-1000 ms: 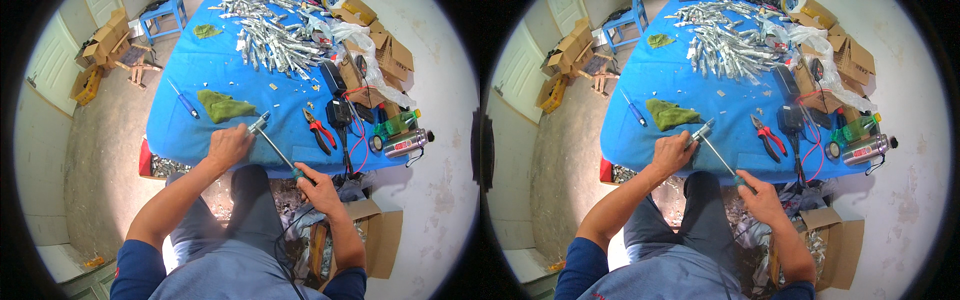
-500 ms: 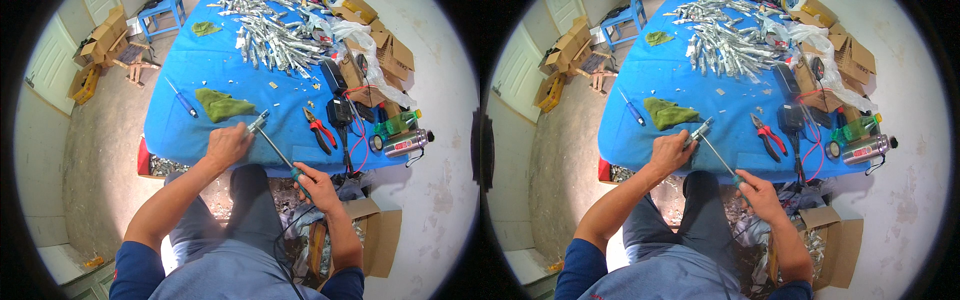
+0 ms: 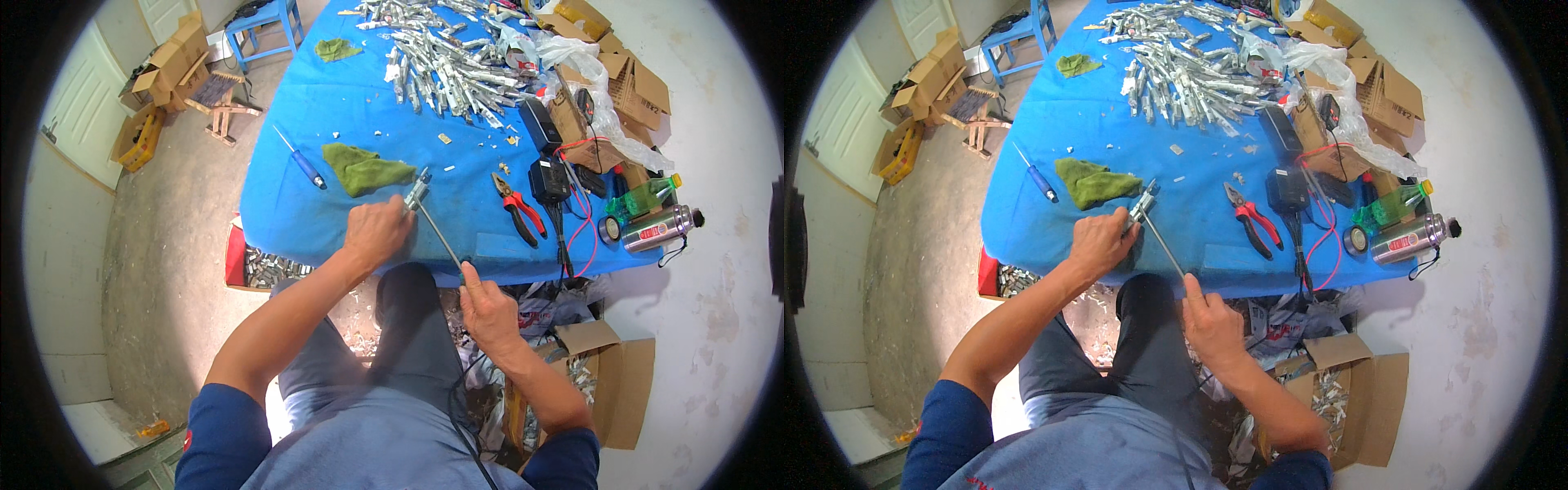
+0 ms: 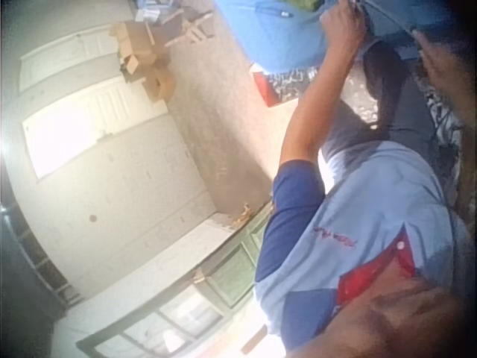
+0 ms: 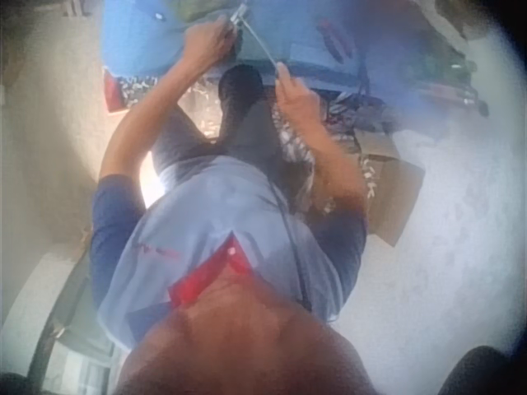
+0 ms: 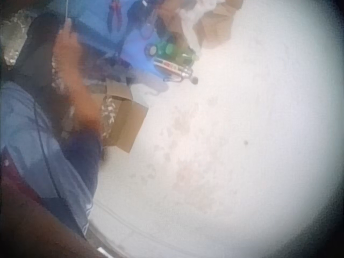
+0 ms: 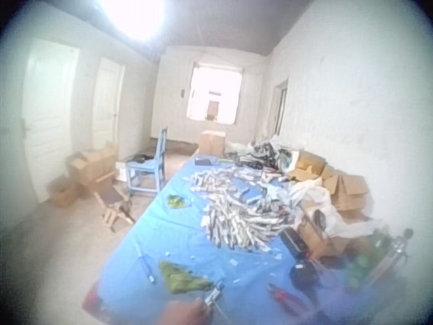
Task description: The person uses a screwdriver and pliers to pry apart a metal component over a blue table covered with various metal parts and tools.
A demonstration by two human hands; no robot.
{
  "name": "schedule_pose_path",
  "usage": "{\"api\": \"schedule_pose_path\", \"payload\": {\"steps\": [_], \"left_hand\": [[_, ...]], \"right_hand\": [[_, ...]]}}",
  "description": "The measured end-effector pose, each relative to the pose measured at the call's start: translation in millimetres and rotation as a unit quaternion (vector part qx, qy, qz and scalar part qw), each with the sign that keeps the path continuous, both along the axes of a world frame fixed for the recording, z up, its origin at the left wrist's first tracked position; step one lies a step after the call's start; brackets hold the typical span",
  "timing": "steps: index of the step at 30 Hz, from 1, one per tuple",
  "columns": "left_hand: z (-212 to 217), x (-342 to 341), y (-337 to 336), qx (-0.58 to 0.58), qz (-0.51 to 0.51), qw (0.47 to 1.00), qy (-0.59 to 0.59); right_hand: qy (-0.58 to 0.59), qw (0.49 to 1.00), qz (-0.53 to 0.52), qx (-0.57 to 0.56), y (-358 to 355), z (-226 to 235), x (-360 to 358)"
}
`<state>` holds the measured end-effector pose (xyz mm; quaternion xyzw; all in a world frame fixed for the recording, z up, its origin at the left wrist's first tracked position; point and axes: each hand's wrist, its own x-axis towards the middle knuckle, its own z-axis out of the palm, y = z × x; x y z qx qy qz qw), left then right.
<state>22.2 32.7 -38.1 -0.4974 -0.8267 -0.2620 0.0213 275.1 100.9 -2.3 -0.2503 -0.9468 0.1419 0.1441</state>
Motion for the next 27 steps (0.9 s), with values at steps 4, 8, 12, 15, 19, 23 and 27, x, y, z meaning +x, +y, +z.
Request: {"api": "schedule_pose_path", "payload": {"steps": [4, 8, 12, 15, 19, 23, 27], "left_hand": [[0.4, 0.2, -0.7, 0.012, -0.001, 1.0, 0.014], [-2.5, -2.7, -2.4, 0.016, -0.011, 1.0, 0.015], [-3.8, -3.3, -2.9, 0.012, -0.011, 1.0, 0.012], [-2.1, -3.2, -2.4, 0.006, -0.012, 1.0, 0.005], [-5.4, -3.6, -3.7, 0.01, -0.008, 1.0, 0.009], [-2.4, -2.5, -2.8, 0.009, -0.008, 1.0, 0.002], [0.9, -1.6, -2.7, 0.016, -0.012, 1.0, -0.008]], "right_hand": [[0.084, 0.975, 0.011, -0.204, 22.8, -7.0, 3.2], [0.053, 0.843, -0.083, -0.53, 35.2, 29.8, 2.6], [0.054, 0.804, -0.11, -0.582, 38.0, 37.4, 2.8], [0.059, 0.793, -0.108, -0.596, 45.0, 36.3, 4.5], [0.04, 0.82, -0.104, -0.562, 47.7, 39.4, 6.4], [0.039, 0.845, -0.094, -0.524, 43.2, 39.5, 6.0], [0.05, 0.852, -0.09, -0.513, 40.7, 30.4, 7.5]]}}
